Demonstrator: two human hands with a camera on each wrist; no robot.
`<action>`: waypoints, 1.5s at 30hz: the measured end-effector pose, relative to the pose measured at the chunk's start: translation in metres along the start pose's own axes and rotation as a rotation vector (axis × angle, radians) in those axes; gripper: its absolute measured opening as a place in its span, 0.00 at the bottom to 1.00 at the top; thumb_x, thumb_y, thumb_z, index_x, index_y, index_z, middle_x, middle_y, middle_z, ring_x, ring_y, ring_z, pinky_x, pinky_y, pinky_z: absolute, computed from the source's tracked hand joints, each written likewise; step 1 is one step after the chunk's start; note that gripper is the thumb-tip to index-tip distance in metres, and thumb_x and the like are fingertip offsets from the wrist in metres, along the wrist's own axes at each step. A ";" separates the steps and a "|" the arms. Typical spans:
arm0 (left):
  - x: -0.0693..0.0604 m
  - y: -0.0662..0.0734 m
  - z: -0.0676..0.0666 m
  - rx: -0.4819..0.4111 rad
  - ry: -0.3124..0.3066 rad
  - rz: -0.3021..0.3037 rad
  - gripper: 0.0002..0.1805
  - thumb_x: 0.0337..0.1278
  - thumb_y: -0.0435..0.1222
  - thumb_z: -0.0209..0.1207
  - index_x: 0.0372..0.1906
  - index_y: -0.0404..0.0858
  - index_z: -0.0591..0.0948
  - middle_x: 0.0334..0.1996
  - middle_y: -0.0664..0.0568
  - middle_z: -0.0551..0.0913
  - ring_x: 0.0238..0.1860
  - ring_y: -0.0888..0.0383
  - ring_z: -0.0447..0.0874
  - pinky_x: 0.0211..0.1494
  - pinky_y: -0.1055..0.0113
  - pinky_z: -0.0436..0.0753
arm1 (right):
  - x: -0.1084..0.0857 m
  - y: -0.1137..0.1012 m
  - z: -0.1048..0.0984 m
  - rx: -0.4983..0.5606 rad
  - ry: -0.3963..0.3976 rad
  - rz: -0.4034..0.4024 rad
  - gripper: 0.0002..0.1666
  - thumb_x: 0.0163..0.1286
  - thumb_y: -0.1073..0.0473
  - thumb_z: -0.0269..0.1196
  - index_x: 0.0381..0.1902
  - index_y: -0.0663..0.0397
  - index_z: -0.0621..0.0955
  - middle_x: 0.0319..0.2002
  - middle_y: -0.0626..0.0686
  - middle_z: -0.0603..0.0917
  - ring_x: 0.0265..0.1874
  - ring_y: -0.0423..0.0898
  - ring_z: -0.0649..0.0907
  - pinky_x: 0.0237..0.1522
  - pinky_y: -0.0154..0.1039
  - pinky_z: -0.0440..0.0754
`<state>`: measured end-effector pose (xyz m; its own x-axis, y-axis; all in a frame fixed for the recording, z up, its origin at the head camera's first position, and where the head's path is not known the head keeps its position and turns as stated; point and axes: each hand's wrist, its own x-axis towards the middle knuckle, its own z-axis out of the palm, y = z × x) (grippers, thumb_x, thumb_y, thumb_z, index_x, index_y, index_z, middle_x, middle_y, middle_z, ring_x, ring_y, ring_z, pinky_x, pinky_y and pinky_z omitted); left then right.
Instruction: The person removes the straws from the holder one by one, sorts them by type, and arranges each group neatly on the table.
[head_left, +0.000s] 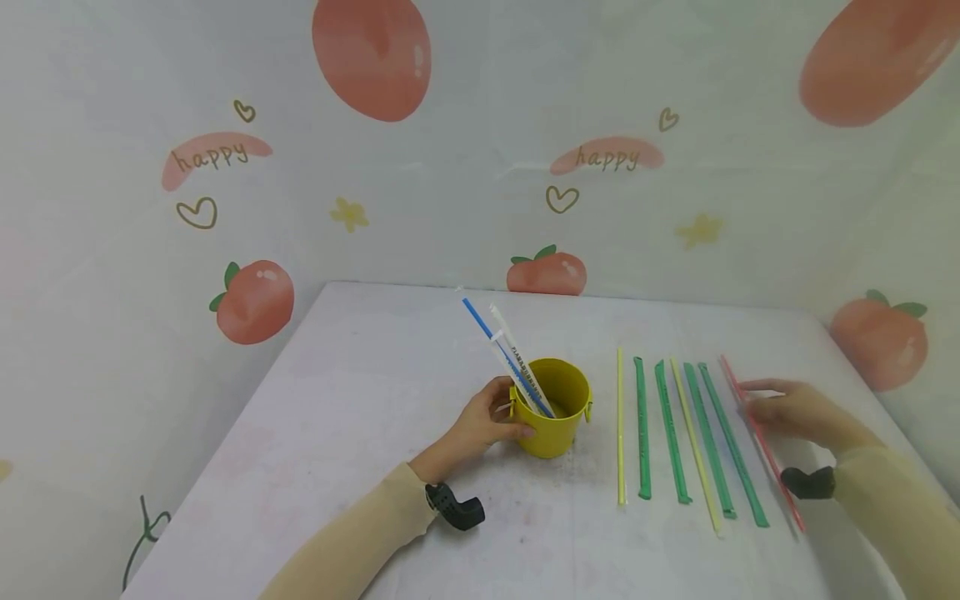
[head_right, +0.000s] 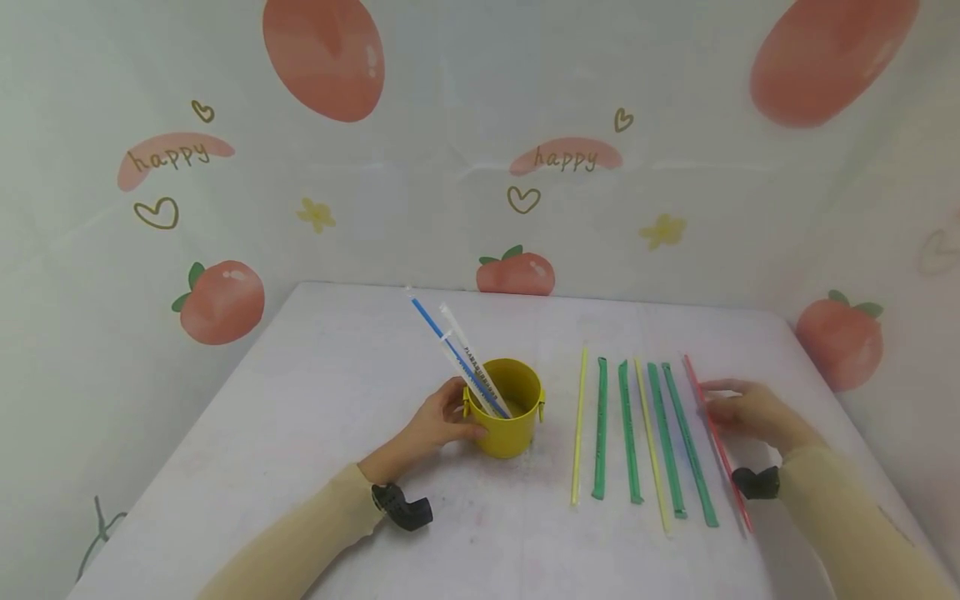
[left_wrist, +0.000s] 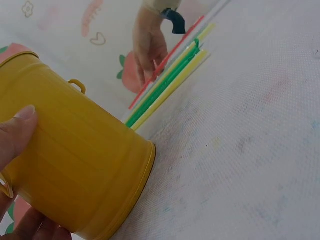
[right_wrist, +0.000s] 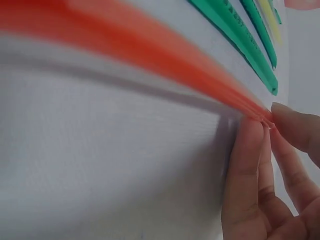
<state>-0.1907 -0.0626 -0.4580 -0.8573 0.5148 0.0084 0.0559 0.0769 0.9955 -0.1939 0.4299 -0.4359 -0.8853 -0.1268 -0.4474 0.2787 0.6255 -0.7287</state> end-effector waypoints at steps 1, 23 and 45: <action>0.000 0.000 0.000 0.002 0.001 -0.001 0.37 0.52 0.30 0.68 0.67 0.35 0.64 0.66 0.41 0.69 0.69 0.46 0.66 0.73 0.54 0.66 | 0.000 0.000 0.000 -0.002 -0.003 0.017 0.46 0.68 0.51 0.62 0.70 0.74 0.56 0.54 0.61 0.81 0.43 0.38 0.83 0.45 0.35 0.85; -0.001 0.002 0.001 0.010 0.002 -0.006 0.39 0.51 0.32 0.69 0.67 0.36 0.63 0.66 0.42 0.69 0.69 0.47 0.66 0.73 0.56 0.66 | 0.003 -0.006 0.008 0.084 0.029 0.146 0.51 0.63 0.48 0.67 0.71 0.70 0.56 0.55 0.66 0.77 0.40 0.43 0.81 0.42 0.34 0.86; 0.000 0.000 0.000 0.013 0.005 -0.010 0.39 0.51 0.33 0.70 0.67 0.36 0.63 0.66 0.43 0.69 0.69 0.47 0.67 0.72 0.56 0.67 | 0.003 -0.012 0.010 0.031 0.050 0.181 0.56 0.58 0.46 0.71 0.71 0.69 0.57 0.55 0.69 0.76 0.40 0.43 0.80 0.40 0.33 0.84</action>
<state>-0.1910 -0.0623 -0.4577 -0.8602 0.5099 -0.0008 0.0542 0.0931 0.9942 -0.1959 0.4147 -0.4334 -0.8371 0.0249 -0.5465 0.4455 0.6108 -0.6545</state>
